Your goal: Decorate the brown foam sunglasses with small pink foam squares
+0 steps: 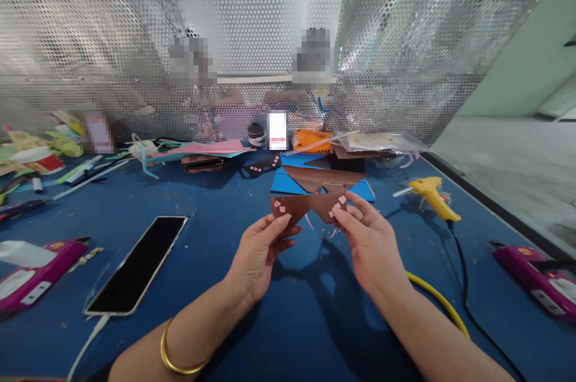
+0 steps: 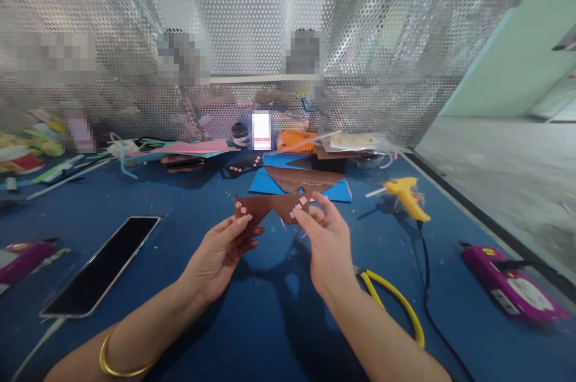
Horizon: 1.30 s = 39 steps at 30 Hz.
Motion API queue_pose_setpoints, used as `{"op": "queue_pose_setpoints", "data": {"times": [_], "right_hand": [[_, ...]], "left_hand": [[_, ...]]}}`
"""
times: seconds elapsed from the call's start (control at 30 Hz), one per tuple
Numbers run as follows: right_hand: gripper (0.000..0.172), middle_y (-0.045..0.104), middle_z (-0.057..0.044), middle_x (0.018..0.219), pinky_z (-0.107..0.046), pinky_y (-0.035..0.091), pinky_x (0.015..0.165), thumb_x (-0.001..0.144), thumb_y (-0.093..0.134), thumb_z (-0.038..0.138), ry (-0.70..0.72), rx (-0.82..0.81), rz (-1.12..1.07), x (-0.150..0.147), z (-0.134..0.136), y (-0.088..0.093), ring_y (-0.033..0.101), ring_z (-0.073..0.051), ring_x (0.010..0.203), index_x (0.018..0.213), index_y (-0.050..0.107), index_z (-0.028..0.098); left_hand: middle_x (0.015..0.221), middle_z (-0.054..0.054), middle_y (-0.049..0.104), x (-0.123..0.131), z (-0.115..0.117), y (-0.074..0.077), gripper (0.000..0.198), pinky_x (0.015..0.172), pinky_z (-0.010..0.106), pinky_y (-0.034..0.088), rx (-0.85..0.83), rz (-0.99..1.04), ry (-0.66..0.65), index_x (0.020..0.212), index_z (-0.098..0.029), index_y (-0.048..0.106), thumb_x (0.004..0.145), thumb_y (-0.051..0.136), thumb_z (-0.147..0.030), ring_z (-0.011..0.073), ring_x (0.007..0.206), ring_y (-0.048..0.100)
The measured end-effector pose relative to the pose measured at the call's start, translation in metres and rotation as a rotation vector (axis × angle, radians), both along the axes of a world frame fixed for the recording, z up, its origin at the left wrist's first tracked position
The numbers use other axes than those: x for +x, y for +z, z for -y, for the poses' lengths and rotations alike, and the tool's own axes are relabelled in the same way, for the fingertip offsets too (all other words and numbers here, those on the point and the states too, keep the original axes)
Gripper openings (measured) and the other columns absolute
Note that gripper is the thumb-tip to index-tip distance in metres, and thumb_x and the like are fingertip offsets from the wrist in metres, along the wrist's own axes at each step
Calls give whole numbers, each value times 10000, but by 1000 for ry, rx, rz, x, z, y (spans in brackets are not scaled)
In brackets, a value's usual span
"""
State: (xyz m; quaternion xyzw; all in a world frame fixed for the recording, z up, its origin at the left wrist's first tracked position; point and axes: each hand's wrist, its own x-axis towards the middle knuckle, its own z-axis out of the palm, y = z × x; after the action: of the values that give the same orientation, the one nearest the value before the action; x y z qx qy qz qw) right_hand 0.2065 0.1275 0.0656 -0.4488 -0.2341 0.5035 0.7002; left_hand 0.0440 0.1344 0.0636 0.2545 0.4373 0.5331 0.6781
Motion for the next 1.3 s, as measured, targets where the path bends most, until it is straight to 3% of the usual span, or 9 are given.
{"op": "queue_pose_setpoints", "data": {"times": [0.23, 0.53, 0.67, 0.77, 0.87, 0.97, 1.17, 1.3], "right_hand": [[649, 714, 28, 761, -292, 521, 728, 522, 908, 288, -30, 10, -1, 0, 1, 1, 676, -141, 726, 1095, 621, 183], [664, 724, 39, 763, -271, 524, 760, 515, 915, 260, -19, 17, 9, -3, 2, -1, 670, -112, 710, 1104, 620, 180], [637, 710, 53, 763, -269, 525, 767, 525, 913, 271, -71, 31, 13, 0, 0, -1, 667, -105, 714, 1091, 632, 188], [627, 707, 50, 777, -258, 525, 748, 524, 916, 275, -103, 35, -6, 5, -3, 0, 664, -100, 718, 1076, 632, 189], [617, 706, 48, 774, -250, 524, 731, 517, 920, 275, -113, 37, -17, 10, -5, 0, 661, -97, 712, 1060, 638, 186], [602, 701, 48, 753, -236, 517, 714, 509, 923, 267, -121, 55, -17, 13, -6, 0, 657, -94, 708, 1038, 650, 179], [546, 700, 46, 759, -234, 517, 714, 524, 917, 256, -112, 75, -22, 15, -6, 0, 654, -91, 711, 1004, 667, 182], [559, 705, 41, 770, -229, 520, 718, 533, 916, 247, -109, 69, -27, 14, -5, -1, 660, -89, 715, 1029, 667, 183]], "left_hand": [[834, 25, 748, -1, 1, 3, 274, 621, 221, 510, 39, 15, -3, 817, -172, 747, 645, 857, -356, 151, 760, 703], [727, 11, 702, -2, -1, -2, 237, 602, 216, 473, 67, -135, 21, 729, -163, 720, 617, 857, -320, 140, 701, 674], [842, 44, 726, -3, 0, -4, 261, 626, 224, 488, 112, -141, 0, 844, -159, 744, 666, 818, -334, 156, 768, 680], [896, 47, 726, -4, -3, -6, 293, 623, 231, 496, 128, -125, 90, 921, -174, 725, 699, 789, -355, 159, 788, 677], [792, 15, 689, -8, -7, -8, 276, 586, 210, 477, 130, -145, 213, 869, -172, 703, 686, 802, -354, 131, 720, 646], [685, -18, 622, -12, -11, -8, 260, 558, 197, 452, 139, -151, 248, 824, -165, 682, 696, 796, -361, 102, 639, 588], [528, -79, 389, -10, -9, -5, 263, 506, 215, 386, 224, -105, 125, 649, -189, 554, 790, 702, -355, 83, 493, 423], [439, -67, 314, -6, -5, -6, 526, 519, 244, 376, 246, -215, 82, 466, -209, 396, 870, 588, -487, 99, 456, 419]]}}
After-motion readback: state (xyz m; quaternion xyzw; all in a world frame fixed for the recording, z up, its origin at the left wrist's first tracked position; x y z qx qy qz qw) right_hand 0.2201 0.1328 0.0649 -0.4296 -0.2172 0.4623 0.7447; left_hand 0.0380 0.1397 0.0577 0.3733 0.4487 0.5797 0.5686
